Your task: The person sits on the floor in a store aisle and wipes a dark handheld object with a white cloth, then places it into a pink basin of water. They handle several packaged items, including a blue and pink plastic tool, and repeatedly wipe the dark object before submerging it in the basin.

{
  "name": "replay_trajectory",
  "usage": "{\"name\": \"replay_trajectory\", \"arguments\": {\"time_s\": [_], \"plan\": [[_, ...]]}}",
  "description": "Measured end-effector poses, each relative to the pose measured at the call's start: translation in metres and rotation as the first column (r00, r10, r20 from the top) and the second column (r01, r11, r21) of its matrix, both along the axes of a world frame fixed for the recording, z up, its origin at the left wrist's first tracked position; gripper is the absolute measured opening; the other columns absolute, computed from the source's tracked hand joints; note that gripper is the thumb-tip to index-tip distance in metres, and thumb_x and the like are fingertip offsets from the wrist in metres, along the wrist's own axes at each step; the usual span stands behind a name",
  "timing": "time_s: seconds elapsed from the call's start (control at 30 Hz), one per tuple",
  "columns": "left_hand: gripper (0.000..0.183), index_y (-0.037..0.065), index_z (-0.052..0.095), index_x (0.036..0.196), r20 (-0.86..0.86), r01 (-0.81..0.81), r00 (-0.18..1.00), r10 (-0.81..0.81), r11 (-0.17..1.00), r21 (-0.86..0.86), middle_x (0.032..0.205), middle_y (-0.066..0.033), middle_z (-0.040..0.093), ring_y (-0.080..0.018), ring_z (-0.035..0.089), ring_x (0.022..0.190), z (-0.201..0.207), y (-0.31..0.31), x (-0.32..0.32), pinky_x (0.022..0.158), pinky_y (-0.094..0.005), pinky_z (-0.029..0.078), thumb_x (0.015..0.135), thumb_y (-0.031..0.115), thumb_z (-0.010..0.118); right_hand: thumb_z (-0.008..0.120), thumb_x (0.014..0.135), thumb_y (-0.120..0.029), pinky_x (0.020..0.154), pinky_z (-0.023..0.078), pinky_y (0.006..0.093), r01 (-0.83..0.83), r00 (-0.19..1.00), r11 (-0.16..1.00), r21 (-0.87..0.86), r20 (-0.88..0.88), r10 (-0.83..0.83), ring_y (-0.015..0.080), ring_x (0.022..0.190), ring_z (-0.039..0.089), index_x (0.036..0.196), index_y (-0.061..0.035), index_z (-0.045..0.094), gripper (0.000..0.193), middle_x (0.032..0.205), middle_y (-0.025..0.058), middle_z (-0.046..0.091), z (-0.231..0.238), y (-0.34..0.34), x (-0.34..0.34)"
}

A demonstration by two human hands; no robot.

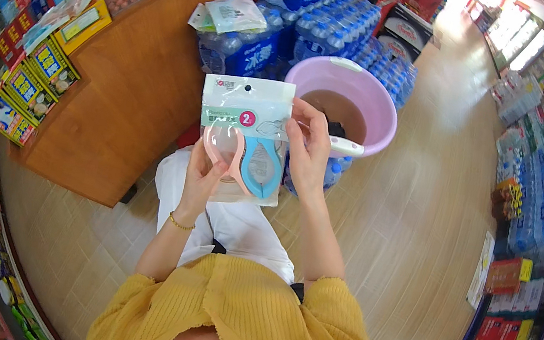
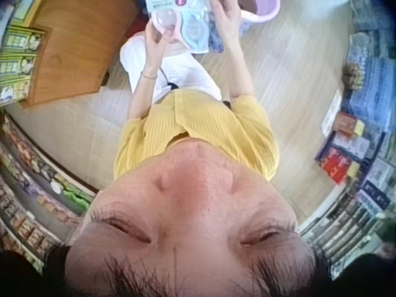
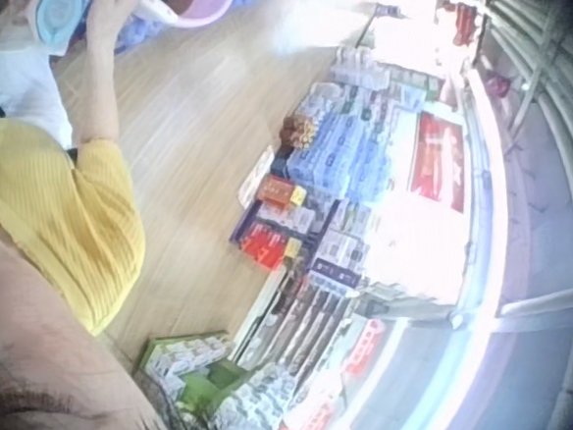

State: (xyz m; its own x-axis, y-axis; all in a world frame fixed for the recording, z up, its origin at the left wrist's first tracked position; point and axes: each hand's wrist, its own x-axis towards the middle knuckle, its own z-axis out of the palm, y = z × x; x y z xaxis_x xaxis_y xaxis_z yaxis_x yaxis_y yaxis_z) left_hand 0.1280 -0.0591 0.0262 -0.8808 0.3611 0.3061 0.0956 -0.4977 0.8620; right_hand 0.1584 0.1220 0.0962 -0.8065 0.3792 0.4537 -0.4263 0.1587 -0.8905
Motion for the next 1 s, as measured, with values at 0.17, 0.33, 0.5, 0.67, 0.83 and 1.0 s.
{"name": "replay_trajectory", "arguments": {"time_s": [0.17,0.33,0.5,0.67,0.83,1.0], "plan": [[0.06,0.002,0.026,0.135,-0.086,0.04,0.996,-0.036,0.998,0.038,0.131,-0.0078,0.039,-0.0155,0.039,0.119,-0.029,0.001,-0.021,0.098,-0.0304,0.034,0.085,0.008,0.059,0.049,0.087,-0.003,0.087,0.042,0.0285,0.017,0.999,0.999,0.034,-0.037,-0.016,0.0148,0.099,0.052,0.117,0.0008,0.049,0.031,0.111,0.0089,0.053,-0.008,-0.001,-0.001],[0.066,0.003,0.023,0.137,-0.024,-0.021,0.999,0.022,0.999,0.046,0.133,-0.0062,0.036,-0.0151,0.038,0.12,0.014,-0.015,-0.056,0.099,-0.0305,0.035,0.083,0.006,0.061,0.048,0.088,-0.003,0.087,0.043,0.0287,0.087,0.996,0.995,-0.04,0.041,-0.085,0.0154,0.099,0.052,0.122,0.0007,0.046,0.035,0.113,0.0096,0.052,-0.032,0.003,-0.007],[0.069,0.005,0.021,0.139,-0.304,-0.434,0.829,0.47,0.882,0.182,0.132,-0.0067,0.036,-0.0173,0.038,0.12,0.083,-0.071,-0.111,0.096,-0.0314,0.039,0.082,0.005,0.06,0.047,0.087,-0.003,0.08,0.044,0.026,0.053,0.992,0.997,-0.058,0.115,-0.046,0.0142,0.092,0.054,0.121,0.0006,0.046,0.034,0.112,0.0089,0.051,-0.056,0.004,-0.021],[0.07,0.004,0.021,0.135,-0.285,-0.79,0.503,0.816,0.568,0.23,0.129,-0.0127,0.036,-0.0189,0.043,0.112,0.17,-0.165,-0.174,0.089,-0.0301,0.043,0.08,0.011,0.064,0.048,0.086,-0.002,0.076,0.045,0.0247,-0.002,0.981,0.998,-0.066,0.191,0.015,0.0133,0.087,0.055,0.12,0.0007,0.046,0.034,0.111,0.0093,0.052,-0.091,0.001,-0.026],[0.072,-0.002,0.027,0.127,-0.313,-0.972,0.181,0.932,0.218,0.087,0.112,-0.0144,0.047,-0.0182,0.053,0.09,0.225,-0.297,-0.239,0.076,-0.0284,0.047,0.077,0.026,0.07,0.05,0.086,-0.003,0.071,0.045,0.0233,-0.049,0.956,0.995,-0.091,0.283,0.073,0.0127,0.084,0.055,0.12,0.0011,0.046,0.035,0.107,0.0092,0.052,-0.113,-0.004,-0.019],[0.04,-0.003,0.052,0.107,-0.418,-0.995,-0.054,0.907,-0.084,-0.053,0.099,-0.0134,0.058,-0.0171,0.058,0.088,0.248,-0.444,-0.251,0.069,-0.0298,0.048,0.08,0.023,0.064,0.05,0.086,-0.004,0.072,0.045,0.0239,-0.045,0.93,0.99,-0.135,0.357,0.09,0.0123,0.084,0.055,0.121,-0.0011,0.045,0.036,0.108,0.0081,0.05,-0.123,-0.006,-0.014]]}}
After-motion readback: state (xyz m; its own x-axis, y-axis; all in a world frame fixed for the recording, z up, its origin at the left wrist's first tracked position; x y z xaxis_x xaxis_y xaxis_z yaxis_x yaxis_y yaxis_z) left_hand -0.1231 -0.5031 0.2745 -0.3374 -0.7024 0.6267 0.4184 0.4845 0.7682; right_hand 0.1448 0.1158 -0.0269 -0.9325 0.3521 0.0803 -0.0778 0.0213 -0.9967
